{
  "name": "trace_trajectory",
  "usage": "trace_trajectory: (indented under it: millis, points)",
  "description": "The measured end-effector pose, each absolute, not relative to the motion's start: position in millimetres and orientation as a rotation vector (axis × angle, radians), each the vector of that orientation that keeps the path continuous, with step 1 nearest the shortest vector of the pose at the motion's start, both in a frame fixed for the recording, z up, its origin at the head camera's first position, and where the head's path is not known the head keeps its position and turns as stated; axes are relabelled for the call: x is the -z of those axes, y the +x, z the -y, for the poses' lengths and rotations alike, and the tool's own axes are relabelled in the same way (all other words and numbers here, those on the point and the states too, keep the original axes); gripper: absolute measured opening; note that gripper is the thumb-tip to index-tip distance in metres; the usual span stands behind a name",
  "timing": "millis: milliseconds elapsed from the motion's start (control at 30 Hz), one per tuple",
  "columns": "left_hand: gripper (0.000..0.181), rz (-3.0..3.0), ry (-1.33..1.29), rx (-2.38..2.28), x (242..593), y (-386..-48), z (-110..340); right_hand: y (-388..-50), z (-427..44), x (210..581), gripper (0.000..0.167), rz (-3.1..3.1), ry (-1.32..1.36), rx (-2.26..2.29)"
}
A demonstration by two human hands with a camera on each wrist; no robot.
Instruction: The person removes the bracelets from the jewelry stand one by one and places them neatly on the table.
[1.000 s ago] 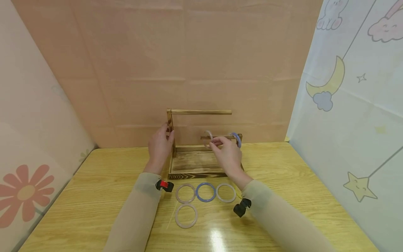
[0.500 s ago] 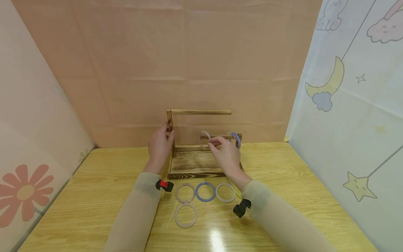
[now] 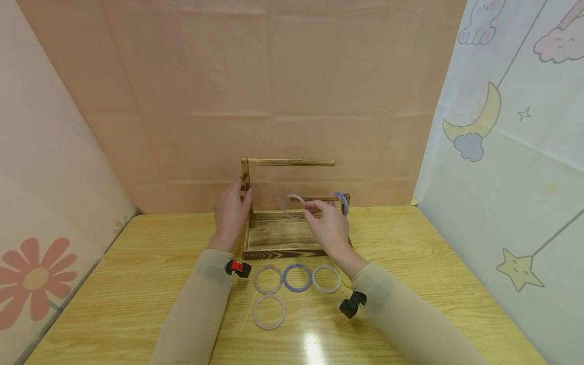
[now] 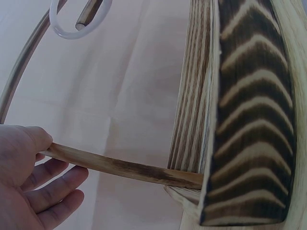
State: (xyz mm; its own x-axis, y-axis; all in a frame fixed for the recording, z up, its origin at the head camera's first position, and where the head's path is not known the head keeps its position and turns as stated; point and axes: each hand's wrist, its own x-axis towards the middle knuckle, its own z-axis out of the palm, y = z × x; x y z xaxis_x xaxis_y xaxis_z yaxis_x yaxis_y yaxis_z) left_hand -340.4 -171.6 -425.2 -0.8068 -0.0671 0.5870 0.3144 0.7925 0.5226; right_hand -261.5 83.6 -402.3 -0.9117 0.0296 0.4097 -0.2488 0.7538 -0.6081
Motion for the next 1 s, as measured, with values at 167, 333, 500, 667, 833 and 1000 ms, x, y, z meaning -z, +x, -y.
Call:
trace_trajectory:
  millis: [167, 333, 500, 667, 833, 1000]
  points:
    - [0.04, 2.383, -0.183, 0.837, 425.9, -342.9, 173.0, -257.6, -85.2, 402.9, 0.022, 2.563, 0.164, -0.982]
    - [0.038, 2.39, -0.182, 0.844, 425.9, -345.1, 174.0, -252.0, -87.2, 403.1, 0.019, 2.568, 0.16, -1.013]
    - [0.038, 2.38, -0.189, 0.854, 426.0, -346.7, 174.2, -246.5, -90.2, 405.4, 0.019, 2.602, 0.165, -1.005]
    - [0.04, 2.372, -0.198, 0.863, 426.1, -345.4, 173.7, -239.2, -95.6, 407.3, 0.02, 2.643, 0.189, -0.996]
    - [0.039, 2.364, -0.207, 0.868, 427.5, -346.6, 174.3, -232.3, -100.6, 408.0, 0.022, 2.678, 0.209, -0.976]
    - [0.042, 2.366, -0.207, 0.873, 427.7, -346.4, 174.7, -224.1, -105.3, 408.9, 0.024, 2.731, 0.228, -0.965]
